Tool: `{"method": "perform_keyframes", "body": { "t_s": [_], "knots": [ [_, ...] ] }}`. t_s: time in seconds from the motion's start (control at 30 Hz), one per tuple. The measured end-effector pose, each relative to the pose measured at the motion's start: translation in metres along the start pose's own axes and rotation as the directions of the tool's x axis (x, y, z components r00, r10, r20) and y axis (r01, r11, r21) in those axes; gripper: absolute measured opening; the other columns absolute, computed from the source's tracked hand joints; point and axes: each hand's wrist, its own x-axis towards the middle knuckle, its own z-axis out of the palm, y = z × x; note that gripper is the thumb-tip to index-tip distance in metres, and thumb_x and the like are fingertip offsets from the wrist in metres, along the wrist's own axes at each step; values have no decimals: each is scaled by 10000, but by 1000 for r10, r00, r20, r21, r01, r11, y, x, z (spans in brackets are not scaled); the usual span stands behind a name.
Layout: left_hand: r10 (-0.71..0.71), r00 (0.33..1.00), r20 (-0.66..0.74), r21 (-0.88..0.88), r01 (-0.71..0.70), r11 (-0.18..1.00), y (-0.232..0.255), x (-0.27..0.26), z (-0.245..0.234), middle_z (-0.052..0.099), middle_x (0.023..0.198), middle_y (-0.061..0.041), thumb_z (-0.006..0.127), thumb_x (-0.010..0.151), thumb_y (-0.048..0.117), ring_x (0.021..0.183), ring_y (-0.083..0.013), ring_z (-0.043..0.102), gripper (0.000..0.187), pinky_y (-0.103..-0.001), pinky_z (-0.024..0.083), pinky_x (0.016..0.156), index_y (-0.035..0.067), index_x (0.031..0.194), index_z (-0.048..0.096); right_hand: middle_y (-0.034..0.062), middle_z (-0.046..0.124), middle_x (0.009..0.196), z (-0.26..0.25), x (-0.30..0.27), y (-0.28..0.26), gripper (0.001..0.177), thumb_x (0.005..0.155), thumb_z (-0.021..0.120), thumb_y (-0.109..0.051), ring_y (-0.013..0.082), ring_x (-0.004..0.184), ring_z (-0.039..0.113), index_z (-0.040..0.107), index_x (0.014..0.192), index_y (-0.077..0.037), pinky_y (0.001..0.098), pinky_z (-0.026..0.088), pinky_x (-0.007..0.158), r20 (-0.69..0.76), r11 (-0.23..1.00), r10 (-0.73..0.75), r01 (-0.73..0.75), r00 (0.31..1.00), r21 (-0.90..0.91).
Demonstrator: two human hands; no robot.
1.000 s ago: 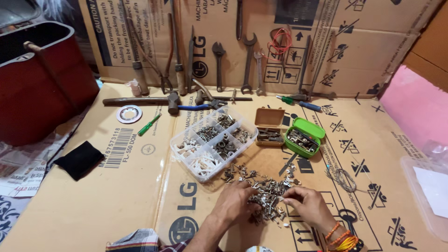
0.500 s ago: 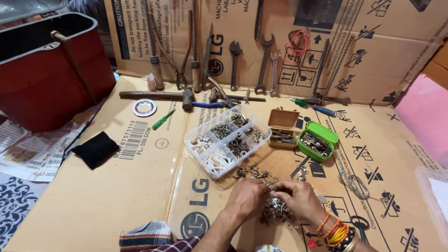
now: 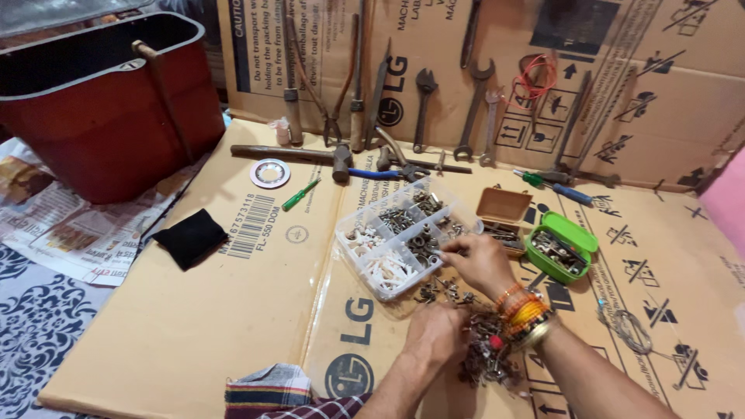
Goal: The person sorts various small metal hardware items including screws and hinges from a pile on a cardboard surface into several plastic containers by hand.
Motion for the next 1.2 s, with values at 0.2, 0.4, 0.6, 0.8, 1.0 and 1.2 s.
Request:
{"method": "perform_keyframes", "body": {
  "t_s": [0.2, 0.4, 0.6, 0.8, 1.0, 1.2],
  "knots": [
    [-26, 998, 55, 31, 24, 999, -16, 5, 27, 734, 894, -160, 792, 786, 291, 853, -351, 699, 225, -487, 556, 773, 85, 869, 756, 62, 815, 910, 64, 73, -33, 266, 758, 827, -302, 182, 764, 778, 843, 983, -161, 316, 607, 765, 165, 998, 46, -53, 985, 40],
    [51, 998, 31, 57, -52, 997, -25, 6, 33, 739, 875, -160, 813, 744, 298, 828, -343, 713, 253, -472, 566, 775, 81, 852, 743, 88, 802, 884, 82, 96, -53, 262, 757, 831, -338, 208, 772, 766, 840, 947, -159, 333, 595, 783, 67, 999, 38, -40, 997, 29],
    [-16, 993, 116, 2, 16, 1000, -19, 6, 23, 728, 836, -166, 794, 786, 289, 822, -355, 708, 244, -496, 550, 785, 94, 928, 754, 92, 793, 864, 50, 64, -23, 195, 784, 792, -301, 231, 787, 763, 845, 918, -170, 346, 593, 780, -55, 999, -38, 40, 998, 22],
    [55, 998, 31, 3, -55, 998, 2, 3, 23, 735, 857, -151, 792, 753, 263, 837, -360, 702, 197, -541, 500, 817, 86, 837, 766, 86, 789, 922, 36, 54, -7, 189, 796, 794, -300, 224, 829, 772, 821, 920, -159, 346, 604, 803, -103, 999, -40, 39, 994, -5],
    [-26, 994, 107, 32, 22, 999, -13, 0, 27, 747, 828, -163, 763, 804, 263, 852, -364, 698, 161, -501, 525, 848, 109, 756, 759, 144, 684, 1276, 73, 87, -43, 188, 737, 830, -289, 345, 1196, 628, 839, 903, -200, 420, 494, 1033, -43, 894, -440, 433, 897, -117],
    [6, 999, 39, 9, -6, 1000, -7, 7, 31, 761, 892, -141, 745, 719, 193, 857, -347, 728, 141, -525, 520, 769, 136, 846, 765, 125, 592, 1378, 95, 107, -74, 216, 701, 853, -261, 362, 1263, 546, 855, 917, -275, 423, 447, 1066, 205, 913, -175, 237, 963, -331]
  ]
}}
